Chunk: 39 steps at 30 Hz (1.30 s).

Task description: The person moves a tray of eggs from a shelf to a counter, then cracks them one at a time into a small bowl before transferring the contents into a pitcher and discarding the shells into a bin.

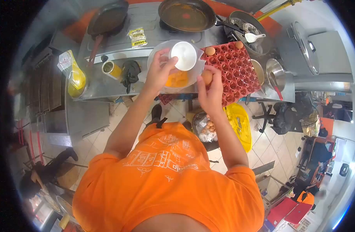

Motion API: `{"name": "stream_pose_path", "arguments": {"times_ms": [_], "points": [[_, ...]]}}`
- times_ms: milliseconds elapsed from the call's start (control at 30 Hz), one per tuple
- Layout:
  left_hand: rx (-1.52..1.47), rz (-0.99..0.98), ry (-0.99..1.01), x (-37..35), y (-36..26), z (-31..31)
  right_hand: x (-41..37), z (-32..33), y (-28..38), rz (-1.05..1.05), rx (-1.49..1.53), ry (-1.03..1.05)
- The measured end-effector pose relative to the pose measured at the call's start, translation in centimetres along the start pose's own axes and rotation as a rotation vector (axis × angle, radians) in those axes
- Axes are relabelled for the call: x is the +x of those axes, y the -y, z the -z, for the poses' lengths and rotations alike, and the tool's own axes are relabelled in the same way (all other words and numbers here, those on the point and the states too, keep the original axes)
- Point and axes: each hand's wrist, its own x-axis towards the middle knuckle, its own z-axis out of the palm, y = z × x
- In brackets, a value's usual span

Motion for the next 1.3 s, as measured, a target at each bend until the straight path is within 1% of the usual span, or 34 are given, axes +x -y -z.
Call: {"name": "stream_pose_path", "arguments": {"times_ms": [33,100,133,167,233,300,367,400,467,500,567,600,667,700,767,800,867,900,967,1033,1100,1133,1200,1233,1300], "points": [[0.001,0.0,0.004,-0.2,-0.1,-0.3,0.4,0.4,0.4,-0.001,-0.001,-0.004],[-0.105,0.092,0.079,-0.2,-0.3,-0.9,2.2,1.7,0.5,-0.133,0.315,0.072],[-0.104,0.091,0.087,-0.3,-0.3,-1.3,3.2,2.4,0.7,-0.098,0.268,0.127],[-0.142,0.115,0.109,-0.4,-0.3,-1.6,4.1,2.9,1.3,-0.096,0.264,0.119],[-0.179,0.136,0.143,-0.7,-0.3,-2.4,6.1,3.8,3.5,-0.073,-0.093,0.297],[-0.244,0.14,0.152,-1.0,-0.3,-3.1,7.3,3.9,3.2,-0.033,-0.094,0.326],[-0.257,0.144,0.166,-1.2,-0.3,-3.5,8.3,4.0,2.8,0.164,-0.284,0.395],[-0.272,0.154,0.175,-1.2,-0.3,-3.6,8.6,4.1,2.8,0.171,-0.287,0.399],[-0.283,0.168,0.184,-1.1,-0.1,-3.6,9.2,4.3,3.0,0.254,-0.382,0.429],[-0.286,0.189,0.2,-1.1,0.0,-3.6,9.4,4.2,3.3,0.258,-0.384,0.434],[-0.308,0.185,0.211,-1.3,0.0,-3.7,9.7,4.4,4.4,0.183,-0.448,0.493],[-0.325,0.184,0.224,-1.4,0.0,-3.8,9.8,4.5,4.9,0.181,-0.45,0.49],[-0.361,0.197,0.248,-1.5,0.3,-4.1,9.8,4.6,6.0,0.079,-0.655,0.523],[-0.397,0.21,0.265,-1.6,0.3,-4.3,9.7,4.7,6.4,0.075,-0.656,0.517],[-0.412,0.226,0.286,-1.6,0.4,-4.6,8.9,5.0,6.9,0.231,-0.674,0.426],[-0.429,0.236,0.301,-1.5,0.5,-4.7,8.6,5.3,6.8,0.228,-0.675,0.423],[-0.443,0.252,0.305,-1.4,0.4,-4.9,7.9,6.4,6.2,0.382,-0.553,0.429],[-0.458,0.265,0.305,-1.4,0.3,-4.9,7.3,7.1,6.1,0.379,-0.553,0.427],[-0.482,0.287,0.29,-1.2,-0.3,-4.6,5.4,9.0,5.9,0.206,-0.538,0.424],[-0.505,0.307,0.273,-1.1,-1.2,-3.9,3.3,11.7,4.6,0.021,-0.571,0.551],[-0.536,0.266,0.257,-1.0,-2.1,-2.9,0.4,14.9,-0.1,-0.133,-0.512,0.737],[-0.539,0.263,0.262,-0.6,-2.1,-2.3,-0.3,15.1,-0.3,-0.131,-0.518,0.735],[-0.486,0.14,0.15,-0.1,-1.9,-0.9,-1.3,15.5,-0.6,-0.652,-0.587,0.835],[-0.486,0.138,0.155,0.1,-2.1,-0.4,-1.2,16.3,-2.8,-0.651,-0.589,0.83],[-0.158,0.042,-0.013,0.0,-3.0,0.8,0.4,18.6,-8.8,-0.337,-0.774,0.757]]}}
